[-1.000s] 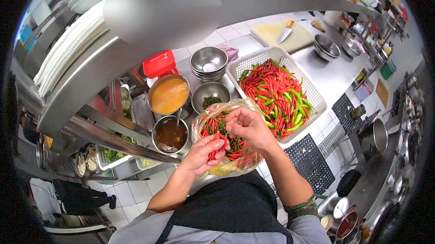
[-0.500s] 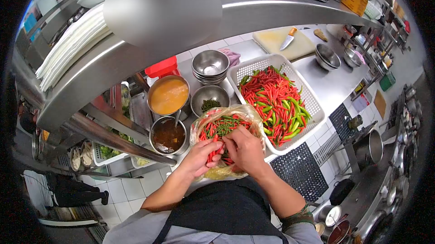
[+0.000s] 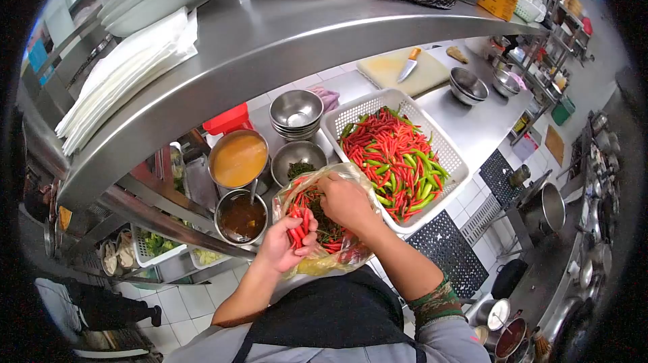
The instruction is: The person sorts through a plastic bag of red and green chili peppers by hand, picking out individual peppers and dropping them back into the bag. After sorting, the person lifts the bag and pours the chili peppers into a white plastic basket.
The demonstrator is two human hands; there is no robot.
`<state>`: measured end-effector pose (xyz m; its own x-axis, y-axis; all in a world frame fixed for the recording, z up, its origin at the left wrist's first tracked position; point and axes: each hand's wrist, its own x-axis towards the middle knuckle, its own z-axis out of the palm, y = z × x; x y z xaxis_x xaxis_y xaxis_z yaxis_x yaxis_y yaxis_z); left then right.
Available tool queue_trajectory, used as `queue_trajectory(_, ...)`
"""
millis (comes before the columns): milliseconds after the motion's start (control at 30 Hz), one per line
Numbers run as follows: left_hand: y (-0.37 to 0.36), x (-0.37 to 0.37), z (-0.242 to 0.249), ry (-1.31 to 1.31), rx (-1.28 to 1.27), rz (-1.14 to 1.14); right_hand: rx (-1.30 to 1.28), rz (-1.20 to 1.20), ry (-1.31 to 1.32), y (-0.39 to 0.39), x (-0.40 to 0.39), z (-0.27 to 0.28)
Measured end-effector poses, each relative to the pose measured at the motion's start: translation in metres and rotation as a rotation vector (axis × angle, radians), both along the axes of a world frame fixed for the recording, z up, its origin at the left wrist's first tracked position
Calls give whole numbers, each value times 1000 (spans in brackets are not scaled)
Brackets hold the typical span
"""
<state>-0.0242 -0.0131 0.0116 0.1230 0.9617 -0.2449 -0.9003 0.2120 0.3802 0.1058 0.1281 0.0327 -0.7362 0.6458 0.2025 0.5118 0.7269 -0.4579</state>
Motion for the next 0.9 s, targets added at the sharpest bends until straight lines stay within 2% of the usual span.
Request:
queue_trajectory(100, 1, -3, 0, 5, 8, 15, -296, 31, 198, -8, 22, 19)
queue_trajectory(133, 2, -3, 4, 47, 0, 16, -609, 33, 338, -11, 28, 13)
queue_trajectory(233, 9, 4, -2, 188, -62, 18, -1082, 138, 550, -23, 39, 27)
queue_trajectory(400, 12, 13, 9, 345, -21, -61, -1205, 109, 647, -27, 46, 21)
queue_trajectory(500, 11, 13, 9, 377, -63, -88, -1127, 156, 785, -29, 41, 2)
queue_trajectory(600, 12, 15, 9, 380, -88, -101, 7, -31, 584, -48, 36, 17)
queue_trajectory(733, 23, 16, 19, 439, -95, -115, 306, -129, 629, -60, 33, 18)
queue_trajectory(833, 28, 19, 27, 523, -107, -114, 357, -211, 648, -45, 38, -3)
queue_trajectory(900, 37, 20, 40, 560, -83, -89, 179, -224, 622, -38, 46, -4)
